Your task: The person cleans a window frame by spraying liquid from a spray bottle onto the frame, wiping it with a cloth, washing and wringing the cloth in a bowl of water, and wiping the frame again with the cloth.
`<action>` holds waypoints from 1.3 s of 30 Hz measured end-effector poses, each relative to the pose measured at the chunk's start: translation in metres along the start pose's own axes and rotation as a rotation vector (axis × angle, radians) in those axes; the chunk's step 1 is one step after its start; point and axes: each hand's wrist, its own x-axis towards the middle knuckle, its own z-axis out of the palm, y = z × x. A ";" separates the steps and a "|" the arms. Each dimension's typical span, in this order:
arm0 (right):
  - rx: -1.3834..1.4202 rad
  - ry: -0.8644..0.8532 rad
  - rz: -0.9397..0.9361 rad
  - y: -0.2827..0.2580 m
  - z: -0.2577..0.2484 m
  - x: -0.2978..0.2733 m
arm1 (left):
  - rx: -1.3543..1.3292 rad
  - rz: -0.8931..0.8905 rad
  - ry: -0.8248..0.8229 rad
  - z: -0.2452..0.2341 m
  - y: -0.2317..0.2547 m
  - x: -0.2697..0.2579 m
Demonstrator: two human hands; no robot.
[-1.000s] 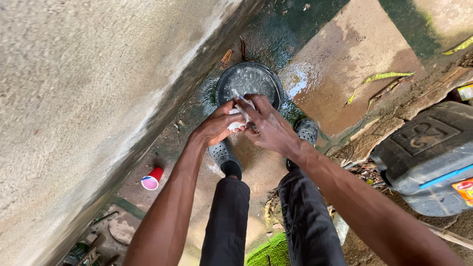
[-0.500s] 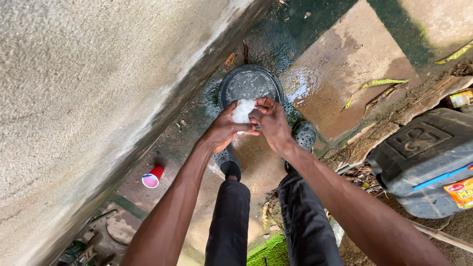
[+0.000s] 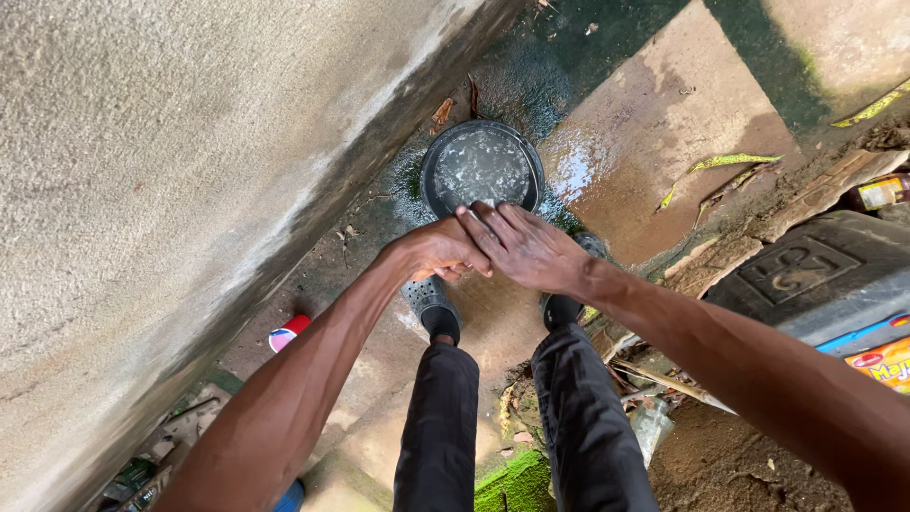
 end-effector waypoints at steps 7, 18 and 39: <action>-0.170 0.153 -0.008 0.025 0.021 0.018 | 0.346 -0.020 0.293 0.001 0.020 0.012; 0.702 -0.153 0.615 0.016 0.031 0.033 | 0.962 0.455 0.710 0.011 -0.010 0.031; -0.012 0.127 0.013 0.025 -0.005 0.000 | 0.287 0.281 0.274 0.032 0.000 0.020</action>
